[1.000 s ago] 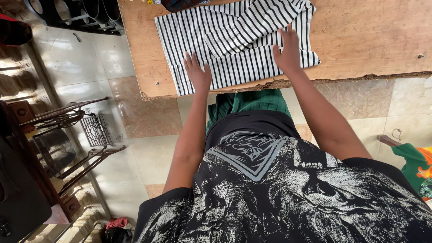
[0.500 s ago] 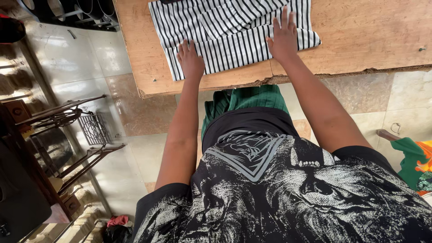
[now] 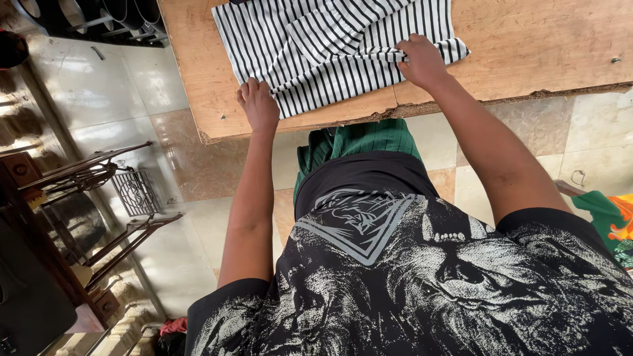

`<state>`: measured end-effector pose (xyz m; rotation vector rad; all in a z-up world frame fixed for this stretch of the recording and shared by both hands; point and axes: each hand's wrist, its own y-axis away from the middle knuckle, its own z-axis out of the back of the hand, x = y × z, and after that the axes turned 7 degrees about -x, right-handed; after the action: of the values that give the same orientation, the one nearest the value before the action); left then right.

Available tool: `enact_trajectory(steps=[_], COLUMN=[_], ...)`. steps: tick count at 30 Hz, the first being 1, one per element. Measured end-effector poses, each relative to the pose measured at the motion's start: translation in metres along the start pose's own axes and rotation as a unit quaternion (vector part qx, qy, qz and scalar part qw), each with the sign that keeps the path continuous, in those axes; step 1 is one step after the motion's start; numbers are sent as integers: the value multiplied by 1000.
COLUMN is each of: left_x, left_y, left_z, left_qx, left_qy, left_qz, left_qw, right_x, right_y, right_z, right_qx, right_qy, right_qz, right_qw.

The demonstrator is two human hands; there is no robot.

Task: The person folds a leopard-print garment, a patterned cloth, a plaid cloth, and a striped shirt on a wooden table, then places each item into an open suitcase.

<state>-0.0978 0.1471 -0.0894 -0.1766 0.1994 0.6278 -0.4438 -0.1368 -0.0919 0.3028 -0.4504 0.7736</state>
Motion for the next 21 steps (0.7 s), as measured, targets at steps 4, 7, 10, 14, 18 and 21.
enact_trajectory(steps=[4, 7, 10, 14, 18, 21], left_x=[-4, -4, -7, -11, -11, -8], left_y=[14, 31, 53, 89, 122, 139], left_z=[15, 34, 60, 95, 109, 107], left_qx=[-62, -29, -14, -7, 11, 28], left_qy=[36, 73, 94, 123, 144, 152], left_qz=[-50, -39, -36, -46, -33, -27], left_qw=[996, 996, 995, 991, 989, 988], right_x=[-2, 7, 15, 20, 19, 21], right_y=[15, 33, 57, 101, 144, 158], right_z=[7, 19, 33, 45, 47, 39], right_qx=[-33, -44, -30, -27, 1, 2], right_qy=[-67, -62, -36, 14, 47, 54], right_qz=[30, 63, 105, 117, 106, 102], right_qw=[997, 995, 993, 993, 993, 993])
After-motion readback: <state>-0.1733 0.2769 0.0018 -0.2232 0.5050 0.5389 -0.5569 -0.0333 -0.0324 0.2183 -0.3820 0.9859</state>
